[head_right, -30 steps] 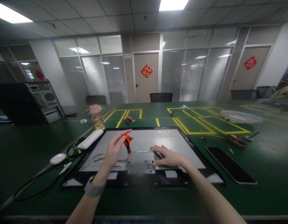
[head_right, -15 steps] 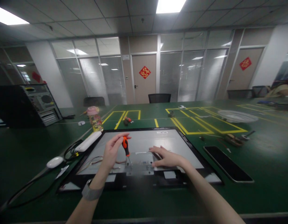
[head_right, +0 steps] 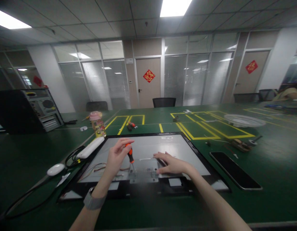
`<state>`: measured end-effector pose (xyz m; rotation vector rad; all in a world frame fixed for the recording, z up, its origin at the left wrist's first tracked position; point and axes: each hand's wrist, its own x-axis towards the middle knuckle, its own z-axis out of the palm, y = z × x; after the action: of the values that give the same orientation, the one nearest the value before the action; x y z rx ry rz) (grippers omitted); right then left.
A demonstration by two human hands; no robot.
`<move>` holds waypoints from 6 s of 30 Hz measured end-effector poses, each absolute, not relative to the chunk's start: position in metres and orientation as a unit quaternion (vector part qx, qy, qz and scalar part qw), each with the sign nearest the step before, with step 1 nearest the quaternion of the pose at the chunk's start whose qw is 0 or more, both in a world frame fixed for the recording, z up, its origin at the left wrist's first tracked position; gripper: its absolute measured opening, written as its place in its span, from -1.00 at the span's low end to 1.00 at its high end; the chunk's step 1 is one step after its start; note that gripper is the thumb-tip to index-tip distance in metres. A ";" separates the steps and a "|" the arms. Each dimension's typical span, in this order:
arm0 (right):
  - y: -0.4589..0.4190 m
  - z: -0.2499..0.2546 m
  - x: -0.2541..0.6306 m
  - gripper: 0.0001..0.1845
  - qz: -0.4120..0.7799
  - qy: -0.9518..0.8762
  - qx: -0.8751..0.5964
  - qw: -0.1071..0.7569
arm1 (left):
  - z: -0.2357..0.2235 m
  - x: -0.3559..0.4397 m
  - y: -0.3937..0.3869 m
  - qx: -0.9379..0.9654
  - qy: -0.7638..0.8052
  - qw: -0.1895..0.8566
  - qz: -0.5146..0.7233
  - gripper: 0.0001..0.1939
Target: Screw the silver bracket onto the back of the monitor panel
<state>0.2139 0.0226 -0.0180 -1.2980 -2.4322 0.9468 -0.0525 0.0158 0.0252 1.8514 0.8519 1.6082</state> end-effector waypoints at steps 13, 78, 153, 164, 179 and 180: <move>0.022 -0.017 0.213 -0.14 0.312 -0.831 -0.447 0.110 | 0.027 -0.049 0.012 0.674 0.312 0.347 0.573 -0.69; 0.022 -0.016 0.213 -0.13 0.318 -0.830 -0.446 0.109 | 0.021 -0.048 0.014 0.722 0.343 0.205 0.566 -0.72; 0.024 -0.020 0.213 -0.14 0.315 -0.833 -0.438 0.119 | -0.003 -0.017 0.002 0.720 0.320 0.224 0.573 -0.70; 0.025 -0.023 0.215 -0.13 0.310 -0.837 -0.435 0.122 | -0.004 -0.016 -0.001 0.707 0.316 0.210 0.597 -0.69; 0.024 -0.021 0.214 -0.11 0.315 -0.832 -0.442 0.116 | -0.006 -0.015 -0.001 0.719 0.320 0.219 0.577 -0.70; 0.023 -0.020 0.213 -0.11 0.314 -0.832 -0.443 0.117 | -0.006 -0.015 -0.001 0.719 0.320 0.218 0.577 -0.70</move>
<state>0.2133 0.0235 -0.0204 -1.2960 -2.4350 0.9197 -0.0146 -0.0007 -0.0056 1.9902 0.8871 1.5984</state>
